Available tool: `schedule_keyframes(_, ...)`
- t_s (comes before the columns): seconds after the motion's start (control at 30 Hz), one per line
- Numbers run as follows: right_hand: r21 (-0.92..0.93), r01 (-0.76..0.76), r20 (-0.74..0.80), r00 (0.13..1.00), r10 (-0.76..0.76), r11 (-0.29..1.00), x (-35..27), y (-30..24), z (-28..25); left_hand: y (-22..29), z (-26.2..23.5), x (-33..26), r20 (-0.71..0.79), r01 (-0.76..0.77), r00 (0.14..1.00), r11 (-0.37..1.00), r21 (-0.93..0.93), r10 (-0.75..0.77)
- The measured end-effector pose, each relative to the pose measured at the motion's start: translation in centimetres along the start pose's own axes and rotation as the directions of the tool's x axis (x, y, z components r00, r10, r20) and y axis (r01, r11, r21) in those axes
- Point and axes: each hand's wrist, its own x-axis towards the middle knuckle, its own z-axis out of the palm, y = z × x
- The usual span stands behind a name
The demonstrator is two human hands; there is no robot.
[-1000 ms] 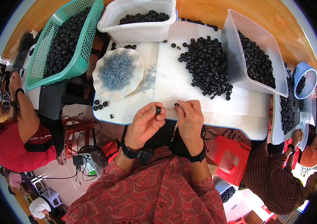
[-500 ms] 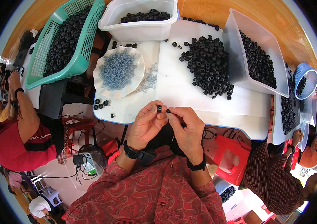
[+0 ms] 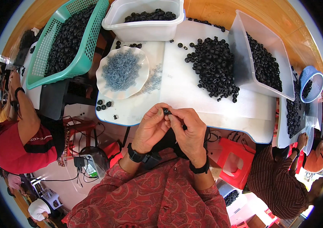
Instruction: The person picks up a black plastic component and a small blue bead, inserts the bead into the component, and places the finished piece on the table, repeating the process.
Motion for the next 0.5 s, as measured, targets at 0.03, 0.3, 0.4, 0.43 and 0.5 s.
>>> schedule_keyframes(0.03, -0.012, 0.008, -0.003, 1.000, -0.008, 1.000, 0.04, 0.04, 0.01, 0.00, -0.04, 0.01, -0.001, -0.001, 1.000, 1.000, 0.000, 0.001)
schedule_keyframes(0.3, 0.008, 0.003, -0.002, 1.000, -0.003, 1.000, 0.10, 0.13, 0.17, 0.10, 0.03, -0.06, -0.001, -0.043, 0.999, 0.997, 0.058, 0.043)
schedule_keyframes(0.4, 0.006, 0.006, -0.003, 1.000, -0.006, 1.000, 0.06, 0.29, 0.15, 0.14, 0.21, -0.11, -0.009, -0.046, 0.999, 0.996, 0.079, 0.047)
schedule_keyframes(0.43, 0.008, 0.007, -0.003, 1.000, -0.006, 1.000, 0.04, 0.32, 0.16, 0.16, 0.22, -0.12, -0.009, -0.046, 0.999, 0.996, 0.079, 0.047)
schedule_keyframes(0.5, 0.007, 0.004, -0.004, 1.000, -0.004, 1.000, 0.02, 0.40, 0.15, 0.16, 0.23, -0.12, 0.002, -0.054, 0.999, 0.995, 0.088, 0.054)
